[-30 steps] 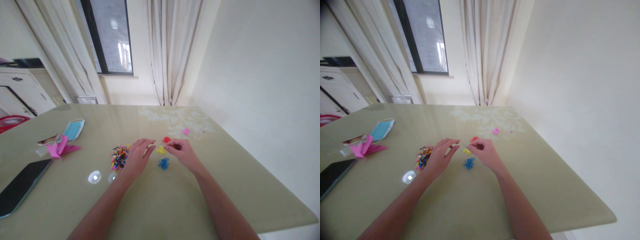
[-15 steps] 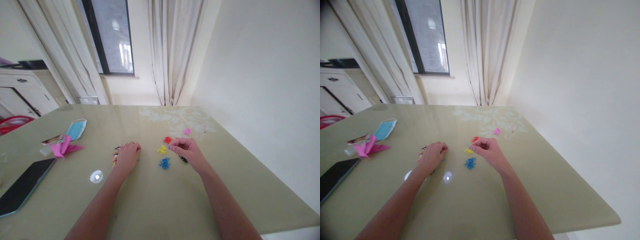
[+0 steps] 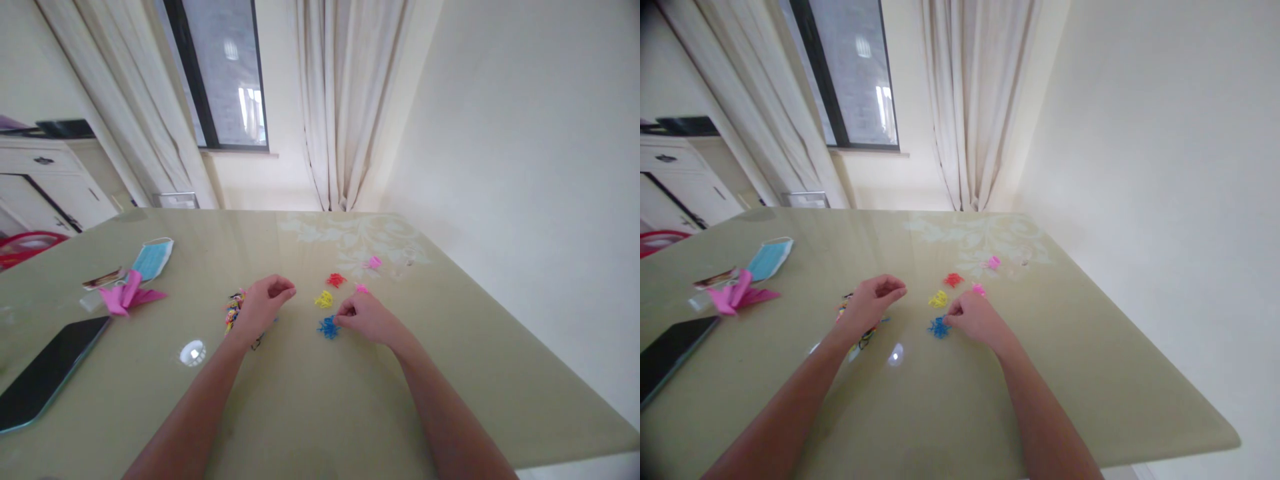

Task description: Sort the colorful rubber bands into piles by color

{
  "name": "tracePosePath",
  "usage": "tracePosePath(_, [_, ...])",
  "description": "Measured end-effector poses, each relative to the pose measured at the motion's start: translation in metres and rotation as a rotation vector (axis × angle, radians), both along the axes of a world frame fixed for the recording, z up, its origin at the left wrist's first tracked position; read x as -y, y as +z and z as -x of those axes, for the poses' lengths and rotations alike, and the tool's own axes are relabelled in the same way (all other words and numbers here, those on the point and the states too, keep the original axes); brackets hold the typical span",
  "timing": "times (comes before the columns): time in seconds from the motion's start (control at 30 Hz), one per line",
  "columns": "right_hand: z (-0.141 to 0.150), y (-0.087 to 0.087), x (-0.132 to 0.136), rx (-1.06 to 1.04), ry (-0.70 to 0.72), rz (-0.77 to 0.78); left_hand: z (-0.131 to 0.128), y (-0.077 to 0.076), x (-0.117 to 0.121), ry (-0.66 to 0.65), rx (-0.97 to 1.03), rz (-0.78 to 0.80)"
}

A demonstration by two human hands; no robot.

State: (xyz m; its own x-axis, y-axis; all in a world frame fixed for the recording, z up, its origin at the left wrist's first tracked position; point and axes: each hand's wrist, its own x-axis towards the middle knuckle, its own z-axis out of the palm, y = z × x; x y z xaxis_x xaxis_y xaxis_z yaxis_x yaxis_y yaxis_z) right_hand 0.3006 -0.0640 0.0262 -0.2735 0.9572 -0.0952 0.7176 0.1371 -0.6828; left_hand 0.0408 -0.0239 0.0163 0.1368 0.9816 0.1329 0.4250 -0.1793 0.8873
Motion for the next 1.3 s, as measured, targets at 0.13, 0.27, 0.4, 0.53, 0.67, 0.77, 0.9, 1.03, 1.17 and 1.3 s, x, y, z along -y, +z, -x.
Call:
tracePosePath(0.13, [0.008,0.007,0.001,-0.098,-0.044,-0.147,-0.011,0.006,0.009,-0.1,0.222,0.131])
tracePosePath(0.27, [0.023,0.008,0.005,-0.268,-0.065,-0.221,-0.021,0.011,0.018,-0.19,0.301,0.203])
tracePosePath(0.4, [0.031,0.003,0.007,-0.358,-0.066,-0.191,-0.024,0.012,0.021,-0.241,0.328,0.217])
tracePosePath(0.53, [0.033,0.0,0.008,-0.379,-0.08,-0.193,-0.024,0.01,0.021,-0.248,0.341,0.206])
tracePosePath(0.67, [0.033,0.0,0.006,-0.384,-0.095,-0.179,-0.024,0.01,0.021,-0.255,0.333,0.194])
tracePosePath(0.77, [0.029,0.005,0.006,-0.448,-0.115,-0.167,-0.022,0.009,0.018,-0.247,0.254,0.161])
tracePosePath(0.9, [0.016,0.023,0.011,-0.666,-0.161,-0.113,-0.013,0.005,0.017,-0.052,-0.243,-0.046])
tracePosePath(1.03, [0.007,0.035,0.016,-0.756,-0.194,-0.1,-0.003,0.0,0.021,0.164,-0.922,-0.168])
tracePosePath(1.17, [0.006,0.035,0.016,-0.756,-0.184,-0.108,0.0,0.001,0.021,0.121,-1.107,-0.094])
tracePosePath(1.3, [0.005,0.032,0.014,-0.723,-0.176,-0.127,0.0,0.002,0.016,0.1,-1.094,-0.092])
